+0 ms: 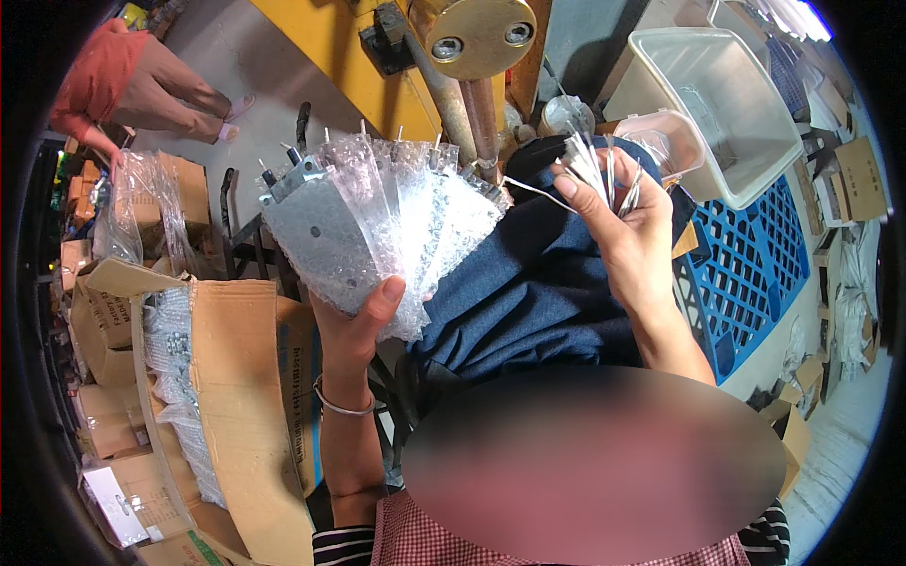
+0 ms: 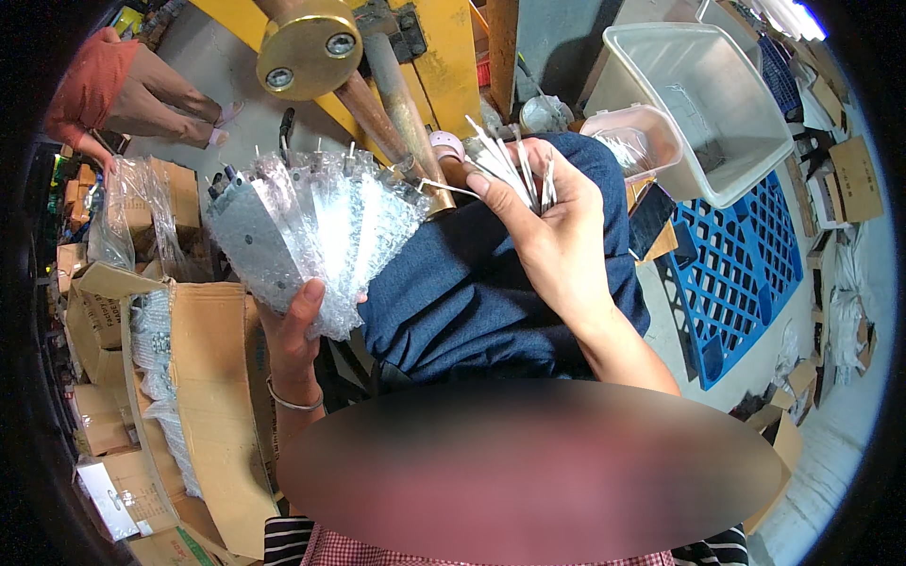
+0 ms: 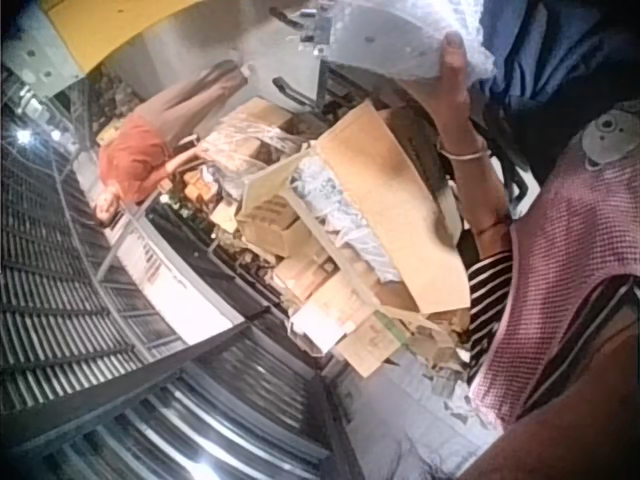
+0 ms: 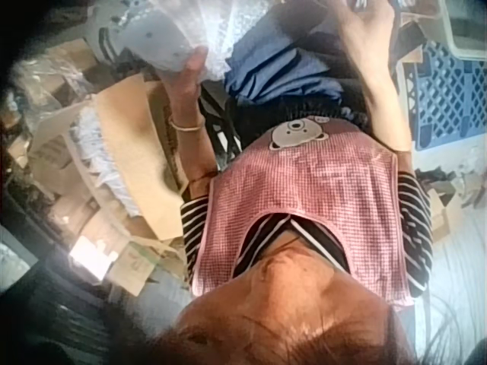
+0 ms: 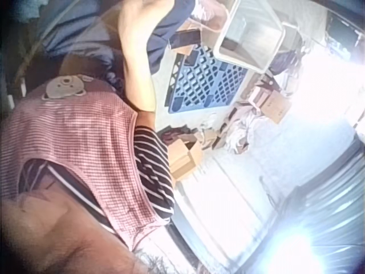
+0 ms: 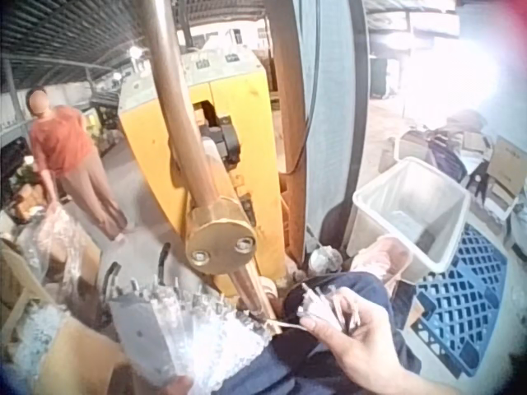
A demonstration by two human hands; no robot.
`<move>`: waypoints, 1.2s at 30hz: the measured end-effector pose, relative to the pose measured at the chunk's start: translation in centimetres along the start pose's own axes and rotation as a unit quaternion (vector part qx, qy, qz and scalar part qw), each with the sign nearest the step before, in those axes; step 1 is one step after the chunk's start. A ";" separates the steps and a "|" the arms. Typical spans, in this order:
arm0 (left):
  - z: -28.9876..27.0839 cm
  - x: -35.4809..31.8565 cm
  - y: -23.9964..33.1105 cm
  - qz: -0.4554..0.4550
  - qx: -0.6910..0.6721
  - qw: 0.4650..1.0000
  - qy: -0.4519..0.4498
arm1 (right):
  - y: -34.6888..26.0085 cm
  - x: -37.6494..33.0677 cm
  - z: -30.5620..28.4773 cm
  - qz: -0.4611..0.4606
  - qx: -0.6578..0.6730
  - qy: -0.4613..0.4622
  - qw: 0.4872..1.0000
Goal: The person retrieves metal element plates and wire leads, welds the wires onto the plates using a spot welding machine, and places the assembled parts into a plastic container.
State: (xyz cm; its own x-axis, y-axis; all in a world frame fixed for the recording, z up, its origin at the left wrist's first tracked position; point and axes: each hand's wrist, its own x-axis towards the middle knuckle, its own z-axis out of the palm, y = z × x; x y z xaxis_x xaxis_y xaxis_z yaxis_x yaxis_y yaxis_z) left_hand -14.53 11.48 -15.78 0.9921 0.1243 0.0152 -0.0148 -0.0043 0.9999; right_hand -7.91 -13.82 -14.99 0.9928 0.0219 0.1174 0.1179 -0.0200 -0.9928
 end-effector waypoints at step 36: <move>-1.7 -0.4 -1.0 0.023 0.016 0.999 0.021 | 0.5 -0.7 -1.9 -0.035 -0.028 0.124 0.991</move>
State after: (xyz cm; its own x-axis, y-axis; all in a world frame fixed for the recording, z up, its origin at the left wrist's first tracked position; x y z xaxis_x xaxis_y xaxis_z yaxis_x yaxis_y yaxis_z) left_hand -15.08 13.09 -16.76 0.9844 0.1650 0.0616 -0.0553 -0.0429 0.9976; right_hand -8.54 -15.78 -15.55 0.9559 -0.2205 0.1939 0.1798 -0.0824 -0.9802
